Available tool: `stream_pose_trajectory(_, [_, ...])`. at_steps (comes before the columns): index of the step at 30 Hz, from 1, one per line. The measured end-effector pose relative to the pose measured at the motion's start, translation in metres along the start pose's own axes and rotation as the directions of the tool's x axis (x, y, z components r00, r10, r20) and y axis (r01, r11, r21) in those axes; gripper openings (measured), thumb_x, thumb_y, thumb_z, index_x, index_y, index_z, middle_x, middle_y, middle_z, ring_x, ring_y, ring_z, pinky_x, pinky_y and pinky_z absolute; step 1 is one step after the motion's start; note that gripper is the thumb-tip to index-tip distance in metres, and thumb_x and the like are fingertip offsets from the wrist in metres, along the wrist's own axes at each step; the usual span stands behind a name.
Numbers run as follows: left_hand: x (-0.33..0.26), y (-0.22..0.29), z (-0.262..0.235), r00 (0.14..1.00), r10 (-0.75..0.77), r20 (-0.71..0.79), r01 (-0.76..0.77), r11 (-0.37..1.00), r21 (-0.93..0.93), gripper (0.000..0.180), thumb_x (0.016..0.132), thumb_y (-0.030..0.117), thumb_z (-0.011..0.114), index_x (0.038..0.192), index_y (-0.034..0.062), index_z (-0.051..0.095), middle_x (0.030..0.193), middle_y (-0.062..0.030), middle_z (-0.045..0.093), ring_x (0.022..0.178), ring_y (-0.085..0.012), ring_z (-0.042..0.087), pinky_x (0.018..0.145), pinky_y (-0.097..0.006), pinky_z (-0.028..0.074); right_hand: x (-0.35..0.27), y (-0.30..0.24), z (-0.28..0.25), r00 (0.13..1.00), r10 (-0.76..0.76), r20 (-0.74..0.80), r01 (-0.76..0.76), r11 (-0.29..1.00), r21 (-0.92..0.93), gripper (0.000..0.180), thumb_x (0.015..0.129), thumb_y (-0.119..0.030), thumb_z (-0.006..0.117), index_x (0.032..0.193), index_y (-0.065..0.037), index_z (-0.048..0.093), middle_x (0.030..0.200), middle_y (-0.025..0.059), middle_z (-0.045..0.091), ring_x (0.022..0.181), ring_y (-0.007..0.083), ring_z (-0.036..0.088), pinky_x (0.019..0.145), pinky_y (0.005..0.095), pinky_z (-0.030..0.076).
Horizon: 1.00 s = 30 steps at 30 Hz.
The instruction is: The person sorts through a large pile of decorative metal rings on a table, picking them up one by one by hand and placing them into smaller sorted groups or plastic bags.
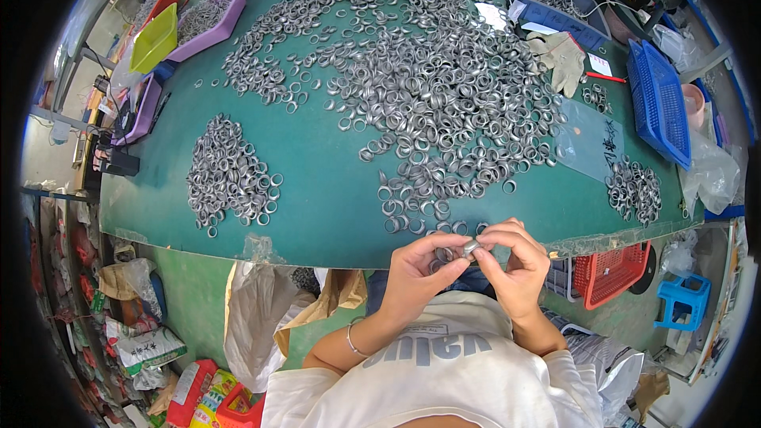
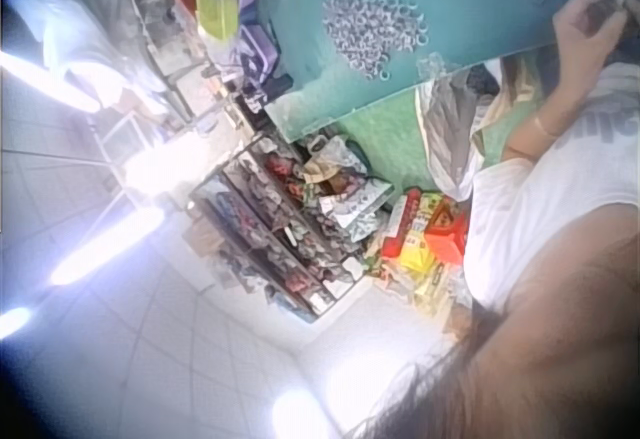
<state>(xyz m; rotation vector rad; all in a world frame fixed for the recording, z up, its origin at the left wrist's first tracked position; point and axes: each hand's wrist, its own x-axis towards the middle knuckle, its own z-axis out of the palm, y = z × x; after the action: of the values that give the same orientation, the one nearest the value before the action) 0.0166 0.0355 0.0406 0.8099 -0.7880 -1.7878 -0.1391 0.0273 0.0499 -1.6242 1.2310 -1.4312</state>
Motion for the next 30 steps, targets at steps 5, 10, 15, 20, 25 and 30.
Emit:
stream_pose_trajectory(5, [-0.0001, 0.0007, 0.0004, 1.0, -0.01, 0.006, 0.01, 1.0, -0.014, 0.028, 0.083, -0.005, 0.063, 0.111, -0.0006, 0.061, 0.093, -0.0006, 0.056, 0.084, -0.005, 0.052, 0.071, -0.018, 0.043, 0.0002, -0.0022, -0.0003, 0.999, 0.033, 0.006, -0.034, 0.999, 0.036, 0.021, 0.068, 0.004, 0.072, 0.087, 0.0, 0.066, 0.083, 0.0095, 0.065, 0.071, 0.018, 0.057, 0.069, 0.0292, 0.039])
stream_pose_trajectory(10, [0.0004, -0.0029, 0.0009, 0.999, 0.044, 0.021, -0.045, 0.998, 0.052, 0.029, 0.083, -0.006, 0.062, 0.111, 0.0001, 0.061, 0.093, -0.0002, 0.056, 0.083, -0.0039, 0.051, 0.067, -0.016, 0.042, 0.0, -0.0049, -0.0011, 0.997, 0.075, 0.016, -0.076, 0.994, 0.075, 0.018, 0.069, 0.004, 0.071, 0.086, 0.0, 0.065, 0.082, 0.0083, 0.065, 0.071, 0.0164, 0.056, 0.069, 0.0285, 0.04])
stream_pose_trajectory(15, [0.0003, -0.0033, 0.0038, 0.999, 0.041, -0.001, -0.041, 0.996, 0.077, 0.028, 0.083, -0.006, 0.062, 0.11, 0.0001, 0.061, 0.094, -0.0006, 0.055, 0.082, -0.0036, 0.051, 0.065, -0.016, 0.041, -0.0015, -0.0085, 0.0033, 0.967, 0.251, 0.034, -0.252, 0.943, 0.216, 0.016, 0.072, 0.005, 0.07, 0.086, 0.0, 0.064, 0.08, 0.0067, 0.064, 0.072, 0.0122, 0.055, 0.07, 0.0252, 0.042])
stream_pose_trajectory(20, [0.0016, -0.0019, 0.0056, 0.998, 0.059, -0.013, -0.057, 0.995, 0.079, 0.027, 0.083, -0.006, 0.062, 0.109, -0.0005, 0.061, 0.092, -0.001, 0.055, 0.081, -0.0043, 0.051, 0.066, -0.017, 0.042, -0.003, -0.0071, 0.003, 0.946, 0.32, 0.055, -0.32, 0.891, 0.32, 0.012, 0.078, 0.007, 0.064, 0.089, 0.002, 0.063, 0.081, 0.0061, 0.062, 0.075, 0.0105, 0.054, 0.07, 0.0236, 0.042])
stream_pose_trajectory(25, [0.0022, 0.0023, 0.0068, 1.0, 0.007, -0.02, -0.006, 0.999, 0.05, 0.024, 0.084, -0.006, 0.06, 0.108, -0.0013, 0.061, 0.091, -0.0012, 0.056, 0.082, -0.0052, 0.052, 0.07, -0.018, 0.043, -0.0039, -0.0078, -0.0006, 0.934, 0.347, 0.085, -0.354, 0.868, 0.35, 0.009, 0.082, 0.006, 0.06, 0.09, 0.003, 0.062, 0.082, 0.0067, 0.062, 0.077, 0.0114, 0.054, 0.071, 0.0242, 0.042])
stream_pose_trajectory(30, [0.0032, 0.0028, 0.007, 0.999, -0.019, -0.032, 0.02, 0.999, 0.032, 0.02, 0.086, -0.004, 0.059, 0.106, -0.0017, 0.062, 0.091, -0.0012, 0.057, 0.08, -0.005, 0.052, 0.069, -0.018, 0.043, -0.0035, -0.0074, -0.001, 0.948, 0.304, 0.092, -0.317, 0.888, 0.333, 0.006, 0.084, 0.004, 0.059, 0.09, 0.004, 0.06, 0.083, 0.0084, 0.061, 0.078, 0.0133, 0.055, 0.072, 0.0253, 0.043])
